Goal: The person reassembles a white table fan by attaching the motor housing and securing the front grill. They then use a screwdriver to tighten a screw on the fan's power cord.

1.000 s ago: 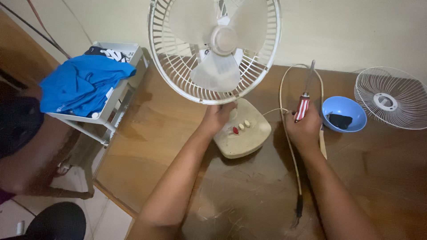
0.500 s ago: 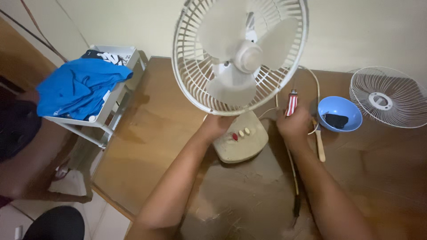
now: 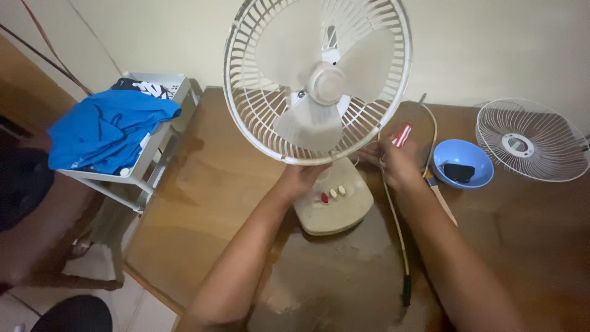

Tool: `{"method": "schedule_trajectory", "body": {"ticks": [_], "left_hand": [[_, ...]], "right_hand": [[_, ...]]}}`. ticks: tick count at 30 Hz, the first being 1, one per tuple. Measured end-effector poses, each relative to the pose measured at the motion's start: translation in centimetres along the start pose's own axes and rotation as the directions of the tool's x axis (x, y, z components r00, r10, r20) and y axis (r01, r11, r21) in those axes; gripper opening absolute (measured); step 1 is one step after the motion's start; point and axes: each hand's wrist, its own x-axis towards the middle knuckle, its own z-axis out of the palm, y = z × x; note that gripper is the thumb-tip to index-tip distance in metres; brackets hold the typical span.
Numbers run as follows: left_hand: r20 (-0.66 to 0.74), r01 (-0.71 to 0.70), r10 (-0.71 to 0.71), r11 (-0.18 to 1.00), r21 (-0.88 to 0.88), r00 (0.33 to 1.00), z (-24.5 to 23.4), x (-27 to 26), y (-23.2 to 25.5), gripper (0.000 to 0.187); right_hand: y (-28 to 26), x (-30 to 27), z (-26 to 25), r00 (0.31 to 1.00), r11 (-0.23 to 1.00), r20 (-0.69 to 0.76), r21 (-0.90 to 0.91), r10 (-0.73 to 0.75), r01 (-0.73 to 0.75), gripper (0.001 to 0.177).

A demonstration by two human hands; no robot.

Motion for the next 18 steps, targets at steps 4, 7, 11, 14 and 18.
{"method": "schedule_trajectory", "body": {"ticks": [4, 7, 11, 14, 18], "left_hand": [[0.013, 0.218, -0.218, 0.974, -0.066, 0.976, -0.3, 0.1, -0.3, 0.028], [0.021, 0.15, -0.148, 0.977, -0.154, 0.989, -0.2, 0.0, -0.2, 0.024], [0.021, 0.159, -0.158, 0.976, -0.149, 0.987, -0.4, -0.3, 0.4, 0.016], [0.021, 0.244, -0.243, 0.965, -0.09, 0.97, -0.5, 0.0, 1.0, 0.016], [0.029, 0.172, -0.17, 0.968, -0.181, 0.985, -0.4, -0.2, 1.3, 0.021]], "right_hand": [[0.5, 0.8, 1.2, 0.994, 0.986, 0.102, -0.154, -0.041, 0.057, 0.015], [0.7, 1.1, 1.1, 0.994, 0.979, 0.112, -0.199, -0.019, 0.041, 0.014], [0.7, 2.0, 0.5, 0.992, 0.973, 0.103, -0.214, -0.07, 0.091, 0.009], [1.0, 2.3, 0.4, 0.955, 0.939, 0.129, -0.187, -0.268, 0.289, 0.009], [0.9, 2.7, 1.3, 0.919, 0.913, 0.154, -0.139, -0.362, 0.383, 0.009]]}}
